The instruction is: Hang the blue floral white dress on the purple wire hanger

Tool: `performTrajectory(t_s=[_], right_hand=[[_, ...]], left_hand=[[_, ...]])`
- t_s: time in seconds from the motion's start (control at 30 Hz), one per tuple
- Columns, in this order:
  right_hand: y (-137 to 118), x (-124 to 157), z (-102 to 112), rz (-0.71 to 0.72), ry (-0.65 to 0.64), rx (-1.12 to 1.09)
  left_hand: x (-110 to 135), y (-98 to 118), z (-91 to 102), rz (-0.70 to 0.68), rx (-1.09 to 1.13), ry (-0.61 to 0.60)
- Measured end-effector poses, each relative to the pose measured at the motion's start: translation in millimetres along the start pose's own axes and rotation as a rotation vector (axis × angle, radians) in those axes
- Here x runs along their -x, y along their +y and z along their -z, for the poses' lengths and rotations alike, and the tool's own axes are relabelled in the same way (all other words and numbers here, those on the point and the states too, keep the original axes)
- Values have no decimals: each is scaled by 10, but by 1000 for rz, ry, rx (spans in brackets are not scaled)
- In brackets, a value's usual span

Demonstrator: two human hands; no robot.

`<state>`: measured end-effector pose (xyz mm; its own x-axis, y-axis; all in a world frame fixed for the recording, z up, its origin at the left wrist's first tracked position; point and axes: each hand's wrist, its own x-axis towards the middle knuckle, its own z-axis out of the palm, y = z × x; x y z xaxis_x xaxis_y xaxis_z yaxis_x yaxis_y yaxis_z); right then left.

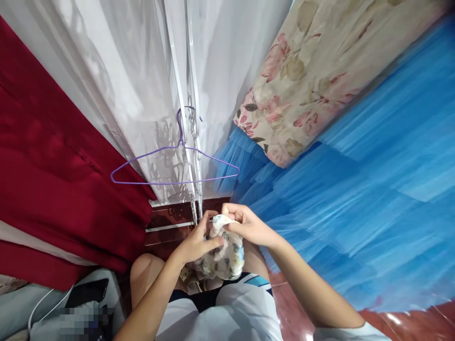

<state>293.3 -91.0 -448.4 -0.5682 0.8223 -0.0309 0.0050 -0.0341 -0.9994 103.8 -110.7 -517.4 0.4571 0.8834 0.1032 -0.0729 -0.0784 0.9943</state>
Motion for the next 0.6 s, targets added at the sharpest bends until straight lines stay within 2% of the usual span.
performTrajectory(t_s=[0.07, 0.17, 0.27, 0.33, 0.37, 0.43, 0.53, 0.6], right_hand=[[-141, 43, 225, 57, 55, 89], [-324, -59, 718, 218, 259, 198], [-448, -418, 1252, 387, 396, 156], [-495, -763, 1489, 401, 429, 81], [-509, -944, 1549, 372, 427, 58], [-518, -1271, 1550, 280, 319, 39], [-486, -1577, 1357, 154, 76, 42], [-440, -1634, 1207, 100, -60, 27]], left_hand=[[31, -40, -23, 37, -151, 35], [68, -74, 31, 42, -359, 76], [86, -35, 116, -38, -507, 162], [88, 48, 147, -93, -545, 240], [89, 104, 155, -105, -524, 285], [99, 233, 174, -100, -410, 360], [155, 420, 282, -65, -200, 389], [224, 507, 458, -30, -162, 381]])
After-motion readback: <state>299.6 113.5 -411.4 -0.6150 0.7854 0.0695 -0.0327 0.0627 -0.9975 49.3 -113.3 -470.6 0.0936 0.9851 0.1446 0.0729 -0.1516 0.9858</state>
